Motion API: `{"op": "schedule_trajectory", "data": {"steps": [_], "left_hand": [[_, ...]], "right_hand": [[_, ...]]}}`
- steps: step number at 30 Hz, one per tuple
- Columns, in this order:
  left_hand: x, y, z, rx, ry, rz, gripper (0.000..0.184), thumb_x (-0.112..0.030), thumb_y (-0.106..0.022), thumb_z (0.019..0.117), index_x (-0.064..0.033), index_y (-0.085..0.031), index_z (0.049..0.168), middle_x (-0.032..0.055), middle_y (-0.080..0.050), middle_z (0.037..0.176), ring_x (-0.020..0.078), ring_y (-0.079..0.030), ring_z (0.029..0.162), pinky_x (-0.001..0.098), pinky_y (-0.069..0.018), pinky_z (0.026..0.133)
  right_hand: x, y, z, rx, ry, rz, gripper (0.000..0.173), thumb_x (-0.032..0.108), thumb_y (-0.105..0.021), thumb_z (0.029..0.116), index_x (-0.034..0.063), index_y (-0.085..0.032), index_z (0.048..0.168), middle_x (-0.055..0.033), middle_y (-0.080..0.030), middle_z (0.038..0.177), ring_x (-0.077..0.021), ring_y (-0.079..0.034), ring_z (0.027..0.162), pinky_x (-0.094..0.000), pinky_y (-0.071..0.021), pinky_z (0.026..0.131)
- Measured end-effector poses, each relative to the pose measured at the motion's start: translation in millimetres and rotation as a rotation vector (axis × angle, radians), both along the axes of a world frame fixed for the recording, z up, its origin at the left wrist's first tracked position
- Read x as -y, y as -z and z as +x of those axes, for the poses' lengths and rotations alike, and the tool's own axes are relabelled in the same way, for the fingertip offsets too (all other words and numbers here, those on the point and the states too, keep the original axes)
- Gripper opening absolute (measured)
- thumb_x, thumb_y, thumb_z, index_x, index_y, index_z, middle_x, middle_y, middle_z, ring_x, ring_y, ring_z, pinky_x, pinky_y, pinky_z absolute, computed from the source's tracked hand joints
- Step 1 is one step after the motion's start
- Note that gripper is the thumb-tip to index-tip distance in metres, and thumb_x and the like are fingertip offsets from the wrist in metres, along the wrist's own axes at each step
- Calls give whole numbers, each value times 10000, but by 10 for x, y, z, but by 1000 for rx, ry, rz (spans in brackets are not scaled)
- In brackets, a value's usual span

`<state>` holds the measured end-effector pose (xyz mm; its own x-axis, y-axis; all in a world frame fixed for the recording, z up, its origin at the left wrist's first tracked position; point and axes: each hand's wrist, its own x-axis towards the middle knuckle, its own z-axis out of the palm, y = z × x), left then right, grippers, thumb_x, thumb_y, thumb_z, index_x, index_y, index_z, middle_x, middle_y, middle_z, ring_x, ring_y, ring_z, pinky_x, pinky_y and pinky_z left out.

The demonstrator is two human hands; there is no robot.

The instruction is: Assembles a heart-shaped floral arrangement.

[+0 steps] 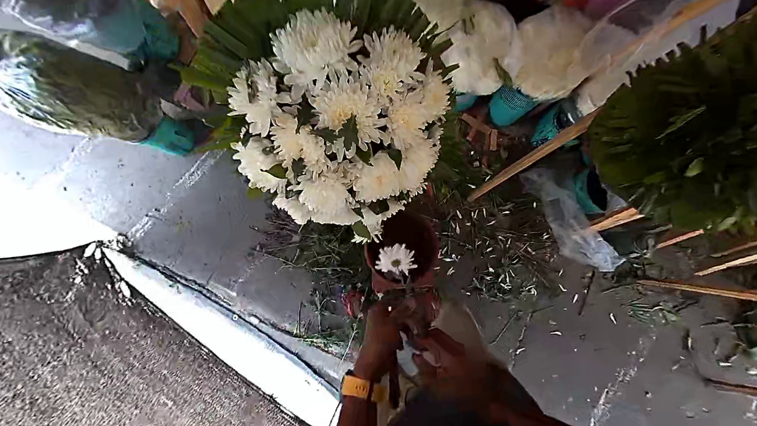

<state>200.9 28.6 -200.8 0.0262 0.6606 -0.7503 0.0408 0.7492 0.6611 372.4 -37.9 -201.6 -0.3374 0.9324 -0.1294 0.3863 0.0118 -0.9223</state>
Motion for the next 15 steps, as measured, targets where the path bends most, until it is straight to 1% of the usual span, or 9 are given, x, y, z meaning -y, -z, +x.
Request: {"op": "schedule_trajectory", "data": {"steps": [1,3,5,6,8,10,11,12,15], "left_hand": [[-108,-23,116,-31,23,32,326,-143,-661,980,36,-617,1248,143,-686,926,191,-638,674,359,-567,613],[-246,-156,286,-239,219,131,283,-129,-635,966,49,-650,1185,183,-684,957,264,-674,812,458,-577,778],[-241,-296,349,-382,372,241,268,-173,-591,990,9,-653,1177,166,-676,924,281,-672,828,496,-562,801],[-214,-328,342,-423,418,266,270,-178,-589,992,-2,-655,1186,171,-676,938,297,-673,847,511,-558,807],[-118,-356,295,-468,525,231,302,-211,-598,998,-29,-654,1232,200,-686,1050,354,-677,969,569,-544,878],[-52,-517,264,-444,573,236,331,-223,-613,991,-31,-654,1257,223,-689,1121,383,-670,1053,587,-520,944],[-17,-625,243,-409,570,267,345,-228,-619,991,-19,-655,1263,235,-689,1132,387,-667,1069,585,-510,963],[36,-735,227,-363,558,303,349,-229,-616,1001,-3,-652,1264,246,-685,1147,388,-663,1087,580,-498,986],[145,-836,145,-232,435,480,311,-202,-613,1004,37,-679,1192,251,-693,1103,371,-670,1054,566,-501,979]], "right_hand": [[28,-62,44,10,-88,0,354,157,-652,968,73,-689,1309,-126,-696,1252,-198,-677,1150,-375,-564,1011],[-20,-164,188,18,-226,-22,392,144,-621,982,91,-651,1369,-136,-668,1303,-217,-663,1176,-405,-547,1037],[-69,-253,330,30,-216,-67,380,160,-618,985,87,-657,1356,-128,-703,1248,-218,-700,1107,-423,-570,997],[-85,-289,392,30,-168,-136,376,181,-616,996,78,-650,1356,-119,-718,1214,-208,-712,1077,-419,-578,985],[-97,-289,473,25,1,-335,344,242,-579,1039,62,-655,1321,-109,-723,1187,-194,-708,1068,-406,-572,993],[-282,-308,460,-17,193,-517,370,265,-500,1083,5,-640,1306,-163,-711,1196,-245,-700,1077,-444,-558,989],[-400,-357,411,-104,282,-577,402,259,-441,1105,-33,-599,1332,-201,-685,1215,-279,-688,1076,-468,-558,965],[-500,-425,353,-217,357,-615,430,261,-382,1119,-43,-551,1373,-203,-667,1244,-276,-678,1085,-465,-559,949],[-750,-618,207,-507,411,-589,432,243,-325,1123,-33,-462,1425,-162,-650,1224,-225,-676,1028,-432,-581,901]]}}
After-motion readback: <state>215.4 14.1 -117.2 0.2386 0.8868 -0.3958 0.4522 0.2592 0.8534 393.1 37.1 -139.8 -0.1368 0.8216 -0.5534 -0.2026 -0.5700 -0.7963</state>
